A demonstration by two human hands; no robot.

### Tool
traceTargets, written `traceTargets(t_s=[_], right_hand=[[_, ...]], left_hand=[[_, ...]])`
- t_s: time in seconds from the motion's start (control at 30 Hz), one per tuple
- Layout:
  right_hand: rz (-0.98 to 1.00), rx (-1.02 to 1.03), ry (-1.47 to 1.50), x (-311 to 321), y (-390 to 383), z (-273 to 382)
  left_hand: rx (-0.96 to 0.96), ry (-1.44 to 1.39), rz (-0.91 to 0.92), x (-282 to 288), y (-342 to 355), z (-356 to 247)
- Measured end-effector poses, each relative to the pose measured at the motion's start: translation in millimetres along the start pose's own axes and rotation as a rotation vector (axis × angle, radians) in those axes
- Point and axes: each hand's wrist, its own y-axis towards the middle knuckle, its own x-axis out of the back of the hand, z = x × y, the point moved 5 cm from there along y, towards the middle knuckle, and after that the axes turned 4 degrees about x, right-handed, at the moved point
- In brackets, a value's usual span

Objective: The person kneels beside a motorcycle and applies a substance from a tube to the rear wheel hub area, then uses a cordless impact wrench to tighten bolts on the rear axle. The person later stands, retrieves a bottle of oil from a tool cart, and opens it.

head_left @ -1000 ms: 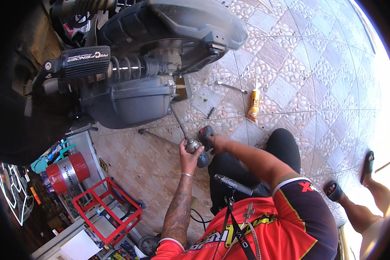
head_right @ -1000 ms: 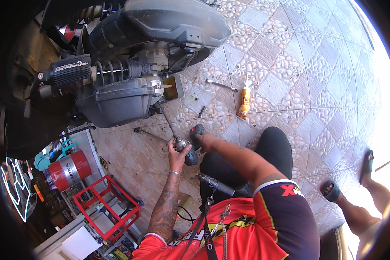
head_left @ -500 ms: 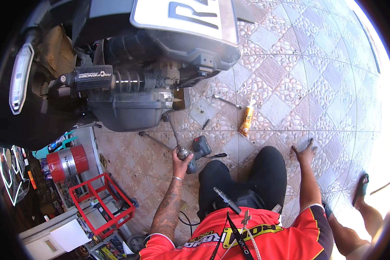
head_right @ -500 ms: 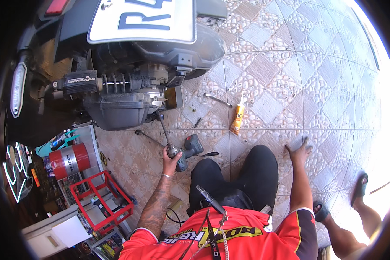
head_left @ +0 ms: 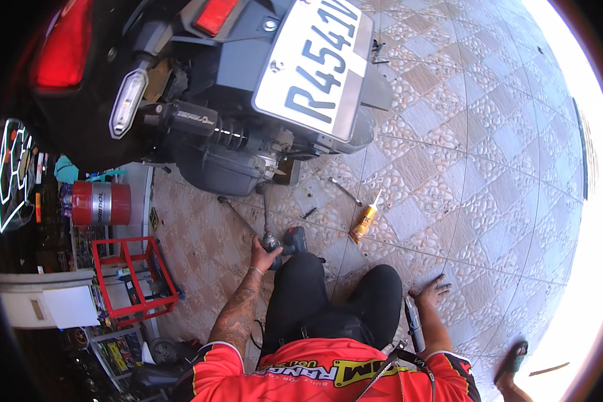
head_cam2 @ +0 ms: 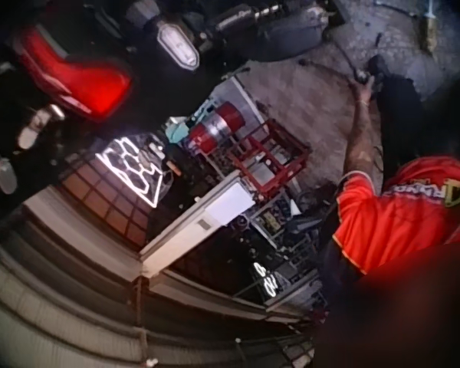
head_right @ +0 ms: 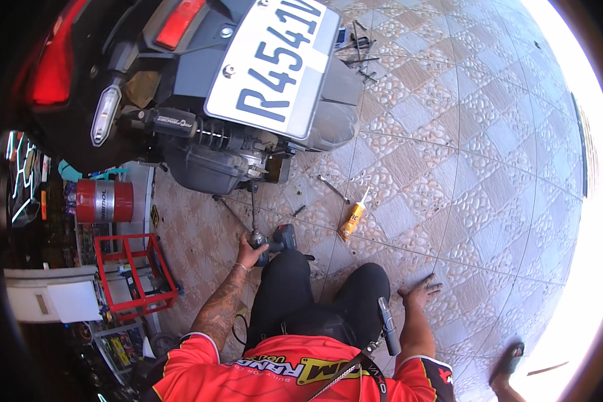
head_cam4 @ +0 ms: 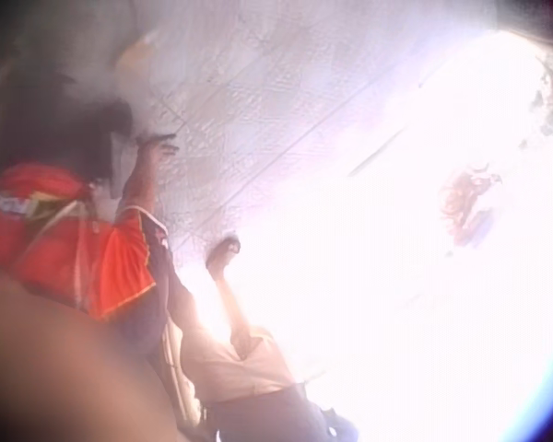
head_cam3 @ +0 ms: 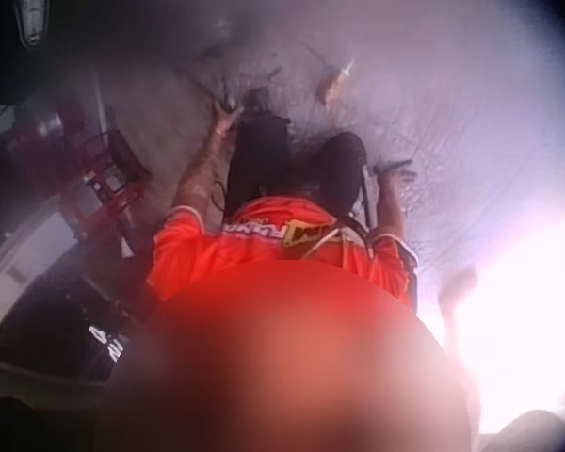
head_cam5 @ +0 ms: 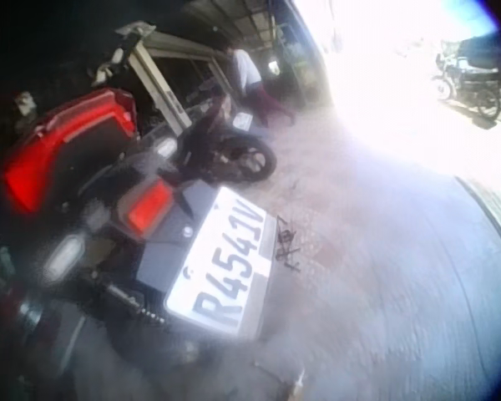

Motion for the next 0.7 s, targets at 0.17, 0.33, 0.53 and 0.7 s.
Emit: traceTargets(t_s=[0.17,0.33,0.53,0.7], right_hand=[[0.036,-0.030,0.038,-7.3,3.4,-5.8],[0.256,0.053,0.039,-0.5,27.9,-26.2],[-0.404,0.361,0.448,120.8,13.0,-67.7],[-0.552,0.499,0.569,135.1,-154.9,-71.9]], left_hand=[[0.011,0.051,0.038,8.9,-1.3,4.5],[-0.018,-0.030,0.052,4.1,17.6,17.7],[-0.094,-0.069,0.105,-17.2,29.1,32.0],[-0.121,-0.279,0.172,-33.7,27.7,51.3]])
